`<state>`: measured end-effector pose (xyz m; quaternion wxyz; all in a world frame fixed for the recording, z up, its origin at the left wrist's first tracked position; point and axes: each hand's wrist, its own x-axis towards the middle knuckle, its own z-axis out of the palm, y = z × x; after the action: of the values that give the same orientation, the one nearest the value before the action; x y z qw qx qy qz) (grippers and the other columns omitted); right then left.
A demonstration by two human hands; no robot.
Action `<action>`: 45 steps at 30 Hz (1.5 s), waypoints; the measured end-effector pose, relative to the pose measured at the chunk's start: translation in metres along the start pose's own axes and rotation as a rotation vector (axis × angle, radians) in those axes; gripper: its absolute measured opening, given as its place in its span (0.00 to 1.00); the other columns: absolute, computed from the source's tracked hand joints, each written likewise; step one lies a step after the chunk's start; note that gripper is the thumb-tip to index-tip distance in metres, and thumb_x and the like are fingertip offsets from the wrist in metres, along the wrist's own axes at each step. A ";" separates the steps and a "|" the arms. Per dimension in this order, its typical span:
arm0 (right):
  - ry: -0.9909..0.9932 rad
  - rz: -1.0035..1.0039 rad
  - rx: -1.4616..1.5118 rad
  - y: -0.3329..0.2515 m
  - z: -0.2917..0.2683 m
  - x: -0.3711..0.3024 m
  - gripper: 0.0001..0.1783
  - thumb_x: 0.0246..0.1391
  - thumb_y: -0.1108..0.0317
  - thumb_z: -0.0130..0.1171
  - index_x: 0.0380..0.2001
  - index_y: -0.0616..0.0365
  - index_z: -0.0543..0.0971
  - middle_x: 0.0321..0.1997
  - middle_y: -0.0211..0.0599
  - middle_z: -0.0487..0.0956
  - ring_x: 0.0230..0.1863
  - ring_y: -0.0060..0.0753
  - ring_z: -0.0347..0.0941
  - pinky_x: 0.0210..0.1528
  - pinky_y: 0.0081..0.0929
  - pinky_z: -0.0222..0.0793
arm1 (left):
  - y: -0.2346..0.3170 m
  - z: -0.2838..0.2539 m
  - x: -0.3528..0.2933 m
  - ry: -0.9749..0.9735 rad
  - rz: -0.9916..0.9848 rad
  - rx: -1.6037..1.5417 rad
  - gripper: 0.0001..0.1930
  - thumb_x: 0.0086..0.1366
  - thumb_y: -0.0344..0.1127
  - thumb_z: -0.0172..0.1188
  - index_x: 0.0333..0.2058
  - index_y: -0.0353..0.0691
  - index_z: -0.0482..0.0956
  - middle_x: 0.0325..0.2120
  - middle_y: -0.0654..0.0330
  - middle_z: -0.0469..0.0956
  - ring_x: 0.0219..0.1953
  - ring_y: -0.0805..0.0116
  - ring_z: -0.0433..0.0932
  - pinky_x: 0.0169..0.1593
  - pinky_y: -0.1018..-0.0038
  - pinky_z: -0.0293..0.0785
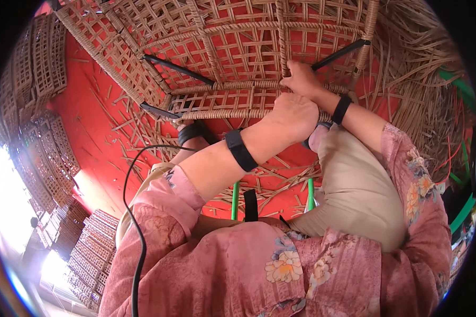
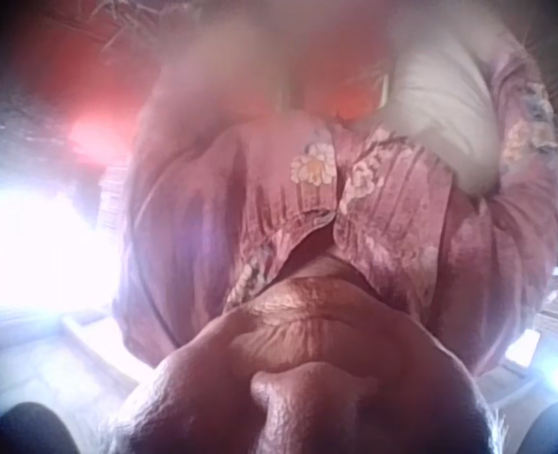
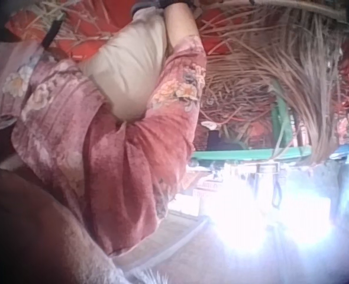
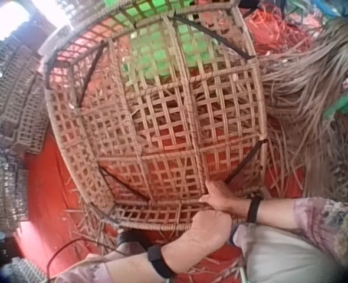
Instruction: Weaving rattan or bamboo strips into a furniture frame and securing them with a stapler.
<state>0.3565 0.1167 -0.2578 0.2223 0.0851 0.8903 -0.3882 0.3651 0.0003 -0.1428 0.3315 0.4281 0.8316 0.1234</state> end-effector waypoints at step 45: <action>0.212 -0.422 -0.582 0.013 0.002 0.005 0.06 0.46 0.72 0.51 0.21 0.58 0.77 0.28 0.42 0.79 0.33 0.46 0.78 0.33 0.45 0.72 | -0.102 0.113 0.068 0.471 -0.668 -1.293 0.12 0.54 0.35 0.64 0.34 0.34 0.78 0.27 0.57 0.79 0.30 0.71 0.76 0.35 0.74 0.71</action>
<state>0.3571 0.1245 -0.2695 0.0590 -0.1275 0.9794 -0.1454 0.3469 -0.0161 -0.3075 0.3499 -0.1630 0.7279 0.5667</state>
